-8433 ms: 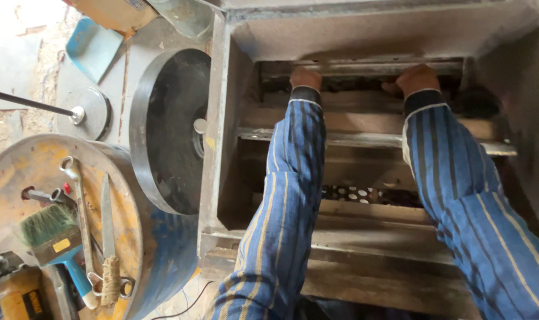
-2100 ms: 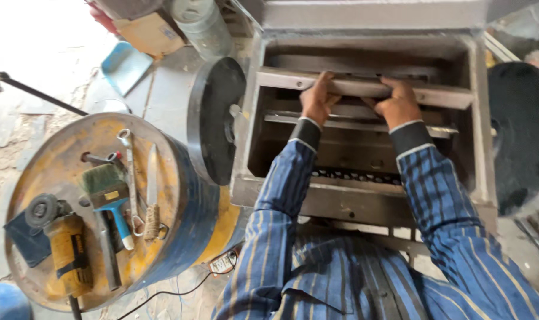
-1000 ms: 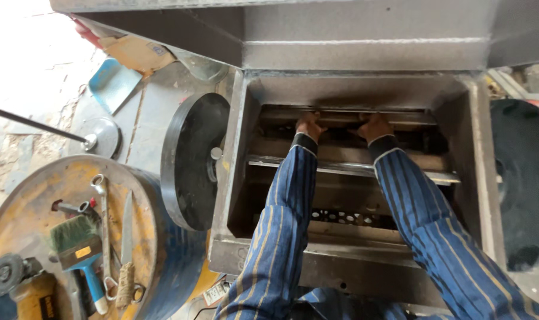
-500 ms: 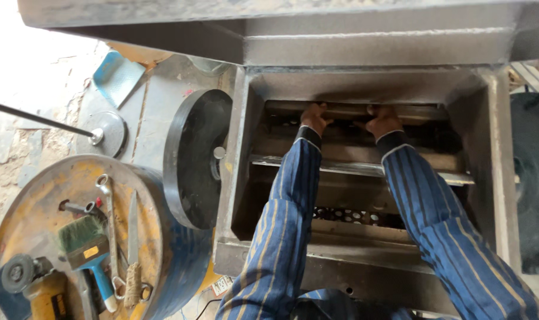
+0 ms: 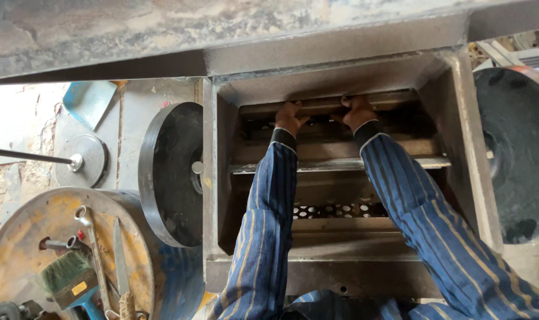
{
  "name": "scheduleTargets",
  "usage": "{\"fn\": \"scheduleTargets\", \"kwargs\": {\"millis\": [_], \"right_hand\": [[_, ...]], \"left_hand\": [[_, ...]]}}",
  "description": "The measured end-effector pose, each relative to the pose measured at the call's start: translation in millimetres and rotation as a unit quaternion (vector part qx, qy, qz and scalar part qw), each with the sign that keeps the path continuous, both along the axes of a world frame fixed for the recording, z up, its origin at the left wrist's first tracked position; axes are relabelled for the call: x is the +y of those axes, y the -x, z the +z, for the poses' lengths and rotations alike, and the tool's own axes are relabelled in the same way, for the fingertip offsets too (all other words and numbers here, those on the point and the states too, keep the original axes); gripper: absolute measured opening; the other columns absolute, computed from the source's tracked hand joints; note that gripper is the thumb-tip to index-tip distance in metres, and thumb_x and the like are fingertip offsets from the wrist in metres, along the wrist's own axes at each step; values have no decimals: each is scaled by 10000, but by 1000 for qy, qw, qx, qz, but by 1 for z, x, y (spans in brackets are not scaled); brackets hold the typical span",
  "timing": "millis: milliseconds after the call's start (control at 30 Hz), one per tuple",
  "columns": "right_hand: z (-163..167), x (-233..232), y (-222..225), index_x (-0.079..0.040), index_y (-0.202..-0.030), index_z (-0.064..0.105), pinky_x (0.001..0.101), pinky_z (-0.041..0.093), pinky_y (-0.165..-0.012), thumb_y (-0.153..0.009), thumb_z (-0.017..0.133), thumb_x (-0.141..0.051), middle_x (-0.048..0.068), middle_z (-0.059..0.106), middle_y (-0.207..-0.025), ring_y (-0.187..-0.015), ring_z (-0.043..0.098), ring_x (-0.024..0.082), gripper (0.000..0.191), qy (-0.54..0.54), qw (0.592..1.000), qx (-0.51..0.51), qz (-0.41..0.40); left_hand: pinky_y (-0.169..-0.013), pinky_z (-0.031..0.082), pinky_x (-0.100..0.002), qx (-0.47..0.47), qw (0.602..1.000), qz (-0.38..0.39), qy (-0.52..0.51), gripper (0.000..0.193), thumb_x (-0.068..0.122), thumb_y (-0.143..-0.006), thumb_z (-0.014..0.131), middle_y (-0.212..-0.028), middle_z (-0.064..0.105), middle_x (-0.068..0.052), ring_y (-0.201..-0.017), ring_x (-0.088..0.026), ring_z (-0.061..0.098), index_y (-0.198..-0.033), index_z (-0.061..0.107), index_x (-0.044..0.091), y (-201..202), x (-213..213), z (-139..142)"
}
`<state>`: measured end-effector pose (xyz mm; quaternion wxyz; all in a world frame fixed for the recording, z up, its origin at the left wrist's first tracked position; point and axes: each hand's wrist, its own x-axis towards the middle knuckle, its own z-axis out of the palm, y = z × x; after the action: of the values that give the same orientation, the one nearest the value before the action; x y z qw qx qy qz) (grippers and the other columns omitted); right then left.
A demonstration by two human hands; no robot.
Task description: The person works inside the hopper of a metal machine, lifting and repositioning long metal bars and roller parts, filing a bar edge, brushing debris from the perforated plate, and using a hammer and wrench to seat and tighten the components before pressing the bars back into place.
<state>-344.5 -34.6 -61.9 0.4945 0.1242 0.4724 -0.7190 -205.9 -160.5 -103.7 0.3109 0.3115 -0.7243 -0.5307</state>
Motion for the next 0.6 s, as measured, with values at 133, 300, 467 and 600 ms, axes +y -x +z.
{"fn": "scheduleTargets", "kwargs": {"millis": [133, 300, 467, 600], "right_hand": [[10, -2, -2, -213, -1329, 579, 708, 496, -1010, -949, 670, -113, 99, 529, -1423, -1336, 467, 411, 404, -4, 999, 45, 20], [18, -1, -2, -180, -1290, 593, 694, 523, -961, -936, 693, -123, 120, 578, -1374, -1275, 536, 424, 373, -47, 998, -38, 3], [13, -1, -2, -129, -1242, 593, 581, 640, -754, -965, 677, -184, 191, 622, -1233, -1056, 627, 437, 295, -83, 996, -5, 40], [4, -4, 3, -91, -1202, 575, 491, 612, -587, -1003, 640, -206, 224, 657, -1054, -812, 673, 436, 238, -91, 993, -9, 76]], "left_hand": [[-898, 484, -701, 113, 807, 44, -577, 337, 177, -862, 672, -1246, 629, -83, -1212, -363, 549, -1197, 636, 165, 17, -6, 10], [-960, 499, -682, 55, 802, 95, -588, 273, 145, -947, 643, -1251, 598, -105, -1197, -370, 546, -1215, 602, 174, 19, -7, 13], [-927, 533, -665, 78, 799, 91, -589, 251, 189, -971, 655, -1190, 602, -151, -1147, -369, 567, -1202, 591, 117, 17, -6, 11], [-932, 555, -647, 69, 808, 104, -576, 293, 162, -943, 659, -1201, 600, -138, -1161, -378, 561, -1228, 597, 122, 18, -7, 6]]}}
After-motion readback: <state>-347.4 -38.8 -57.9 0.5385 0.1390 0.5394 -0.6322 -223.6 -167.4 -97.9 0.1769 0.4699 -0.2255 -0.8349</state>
